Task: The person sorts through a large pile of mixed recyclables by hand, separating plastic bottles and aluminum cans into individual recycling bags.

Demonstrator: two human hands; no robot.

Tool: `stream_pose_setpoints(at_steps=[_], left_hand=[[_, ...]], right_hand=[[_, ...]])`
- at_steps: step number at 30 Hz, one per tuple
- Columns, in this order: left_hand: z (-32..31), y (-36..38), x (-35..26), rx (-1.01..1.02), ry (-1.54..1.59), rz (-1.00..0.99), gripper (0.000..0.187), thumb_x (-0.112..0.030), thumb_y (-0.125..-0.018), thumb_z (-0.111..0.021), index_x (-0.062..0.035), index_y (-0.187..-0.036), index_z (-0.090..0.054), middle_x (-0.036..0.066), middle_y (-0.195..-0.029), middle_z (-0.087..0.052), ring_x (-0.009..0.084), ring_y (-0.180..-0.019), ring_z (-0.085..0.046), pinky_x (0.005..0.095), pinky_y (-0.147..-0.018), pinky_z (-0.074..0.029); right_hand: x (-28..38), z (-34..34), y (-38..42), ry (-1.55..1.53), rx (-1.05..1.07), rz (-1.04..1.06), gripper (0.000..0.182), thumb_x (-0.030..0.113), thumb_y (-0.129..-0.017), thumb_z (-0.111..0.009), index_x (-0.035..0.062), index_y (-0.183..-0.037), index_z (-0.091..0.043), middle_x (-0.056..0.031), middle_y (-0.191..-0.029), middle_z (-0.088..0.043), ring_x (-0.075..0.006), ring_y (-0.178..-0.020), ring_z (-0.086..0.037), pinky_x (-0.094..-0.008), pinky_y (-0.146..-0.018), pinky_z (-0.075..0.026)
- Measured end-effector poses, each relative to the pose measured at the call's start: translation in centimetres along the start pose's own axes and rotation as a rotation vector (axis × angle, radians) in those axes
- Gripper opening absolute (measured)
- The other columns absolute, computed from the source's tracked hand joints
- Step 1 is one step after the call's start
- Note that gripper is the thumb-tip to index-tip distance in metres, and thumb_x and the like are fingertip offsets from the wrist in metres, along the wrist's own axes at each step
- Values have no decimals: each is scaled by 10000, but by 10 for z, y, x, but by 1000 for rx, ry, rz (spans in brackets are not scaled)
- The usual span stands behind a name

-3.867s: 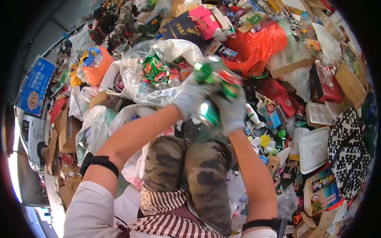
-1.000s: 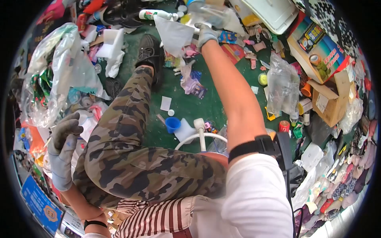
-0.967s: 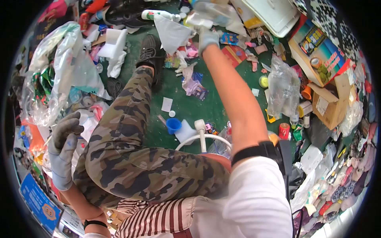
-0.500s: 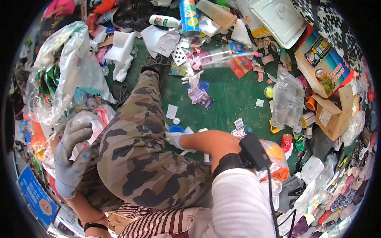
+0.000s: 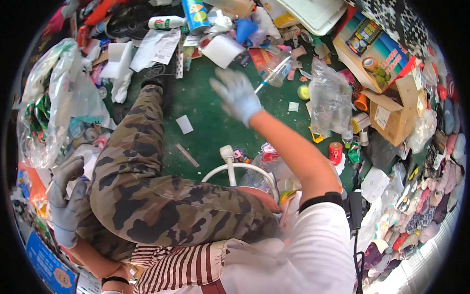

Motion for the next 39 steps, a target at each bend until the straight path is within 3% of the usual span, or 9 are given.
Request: stream_pose_setpoints(at_steps=[4,8,13,20,24,26,32,37,39], left_hand=[[-10,1,1,-32,52,93,332,-189,-792,-595,19,-1051,-583,154,-1123,-563,254,-1037,-529,338,-838,-449],[-20,1,18,113,37,119,368,-139,-827,-567,27,-1151,-516,106,-1157,-541,178,-1042,-504,293,-908,-389],[-29,-14,19,117,126,72,294,-115,-826,-563,22,-1086,-551,82,-1003,-576,137,-855,-544,261,-760,-441],[-19,-44,50,98,150,63,274,-90,-872,-549,20,-1123,-547,72,-1018,-597,122,-894,-549,253,-793,-441],[-8,-69,75,48,398,55,247,-98,-891,-538,-1,-1117,-566,57,-1055,-598,122,-953,-544,261,-829,-433],[-9,-55,10,76,418,103,251,-135,-901,-534,-20,-1122,-566,52,-1052,-596,118,-920,-549,260,-826,-429],[9,-67,-70,187,208,-36,312,-180,-887,-551,-9,-1147,-539,44,-1066,-581,111,-902,-534,264,-838,-414],[-12,-145,-18,341,189,4,284,-125,-879,-537,-7,-1137,-548,29,-1045,-587,96,-927,-528,243,-840,-409],[-33,-184,29,353,192,2,246,-95,-887,-532,-10,-1117,-560,16,-1025,-588,81,-915,-523,218,-811,-405]], right_hand=[[13,-37,162,-20,496,-250,916,378,-592,-745,146,-1363,-306,-166,-1389,-298,-326,-1251,-331,-509,-1022,-229],[14,-13,303,165,896,-820,943,432,-602,-721,147,-1380,-272,-169,-1422,-245,-329,-1306,-257,-573,-1048,-140],[42,-24,371,192,1275,-700,648,380,-772,-578,154,-1341,-367,-99,-1415,-316,-287,-1312,-284,-577,-1053,-136],[33,-1,374,145,1149,-701,557,419,-765,-588,155,-1243,-483,-100,-1349,-412,-267,-1263,-370,-546,-1045,-187],[31,40,350,-16,654,-942,444,340,-753,-612,126,-1137,-559,-119,-1298,-450,-281,-1217,-406,-469,-1025,-275],[41,61,335,-430,290,-1067,397,363,-784,-593,130,-1105,-566,-147,-1178,-544,-312,-1080,-518,-396,-905,-404],[80,-12,354,-561,580,-1288,246,323,-804,-596,173,-997,-621,-127,-929,-635,-291,-877,-605,-380,-775,-460],[67,-4,359,-482,614,-1563,258,356,-835,-538,159,-980,-622,-139,-992,-628,-292,-921,-603,-390,-784,-460],[66,8,348,-419,849,-1521,339,411,-812,-548,135,-999,-610,-150,-1011,-628,-300,-952,-598,-394,-810,-460]])
Point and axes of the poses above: each hand's wrist, its own y-axis away from the middle knuckle, its own z-axis out of the back of the hand, x = y × z, the point moved 5 cm from there along -y, towards the middle knuckle
